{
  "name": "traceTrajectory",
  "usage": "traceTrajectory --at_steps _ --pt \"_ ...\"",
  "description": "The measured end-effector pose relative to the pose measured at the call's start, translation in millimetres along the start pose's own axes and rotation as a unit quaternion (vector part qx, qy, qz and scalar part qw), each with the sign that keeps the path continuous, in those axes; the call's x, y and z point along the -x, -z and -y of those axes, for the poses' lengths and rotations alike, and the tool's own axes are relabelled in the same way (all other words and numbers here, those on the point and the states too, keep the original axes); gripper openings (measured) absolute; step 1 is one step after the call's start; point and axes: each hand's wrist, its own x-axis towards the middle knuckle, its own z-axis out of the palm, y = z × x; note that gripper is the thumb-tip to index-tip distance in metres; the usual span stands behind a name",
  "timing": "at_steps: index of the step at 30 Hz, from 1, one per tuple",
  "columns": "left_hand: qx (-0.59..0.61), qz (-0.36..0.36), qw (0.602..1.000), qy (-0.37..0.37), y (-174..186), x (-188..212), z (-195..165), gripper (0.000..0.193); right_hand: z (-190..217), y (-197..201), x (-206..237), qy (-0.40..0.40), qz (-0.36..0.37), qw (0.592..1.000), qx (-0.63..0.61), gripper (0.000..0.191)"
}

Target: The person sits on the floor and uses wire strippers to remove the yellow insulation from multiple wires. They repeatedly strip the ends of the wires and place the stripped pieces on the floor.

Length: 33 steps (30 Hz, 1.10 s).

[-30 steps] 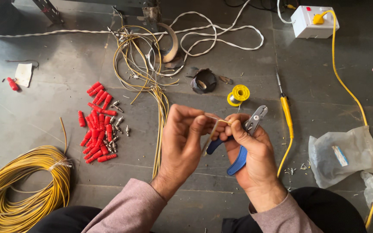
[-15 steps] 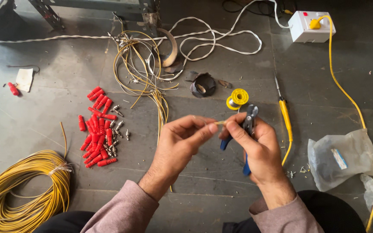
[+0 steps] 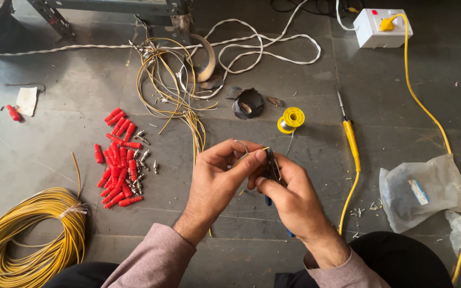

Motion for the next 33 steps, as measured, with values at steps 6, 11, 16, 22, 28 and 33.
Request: traceTrajectory --at_steps 6,11,16,22,28,33 --pt "-0.051 -0.002 0.999 -0.013 3 -1 1 0.011 5 -1 2 0.009 0.003 1.000 0.014 0.036" --pt "-0.137 -0.009 0.990 -0.039 5 0 1 0.012 10 -3 3 0.015 0.002 0.999 0.041 0.041" --pt "-0.155 -0.003 0.986 -0.067 5 0 -3 0.012 9 -2 3 0.006 0.005 0.999 0.052 0.041" --pt "-0.146 0.002 0.987 -0.059 6 -1 -5 0.012 -3 -2 2 -0.009 -0.006 1.000 0.020 0.029" --pt "-0.160 -0.010 0.984 -0.071 3 -1 -3 0.012 -14 -7 1 -0.007 -0.026 0.999 -0.037 0.023" --pt "-0.221 -0.034 0.967 -0.124 -4 3 -4 0.013 -20 -5 0 0.004 -0.035 0.998 -0.043 0.022"
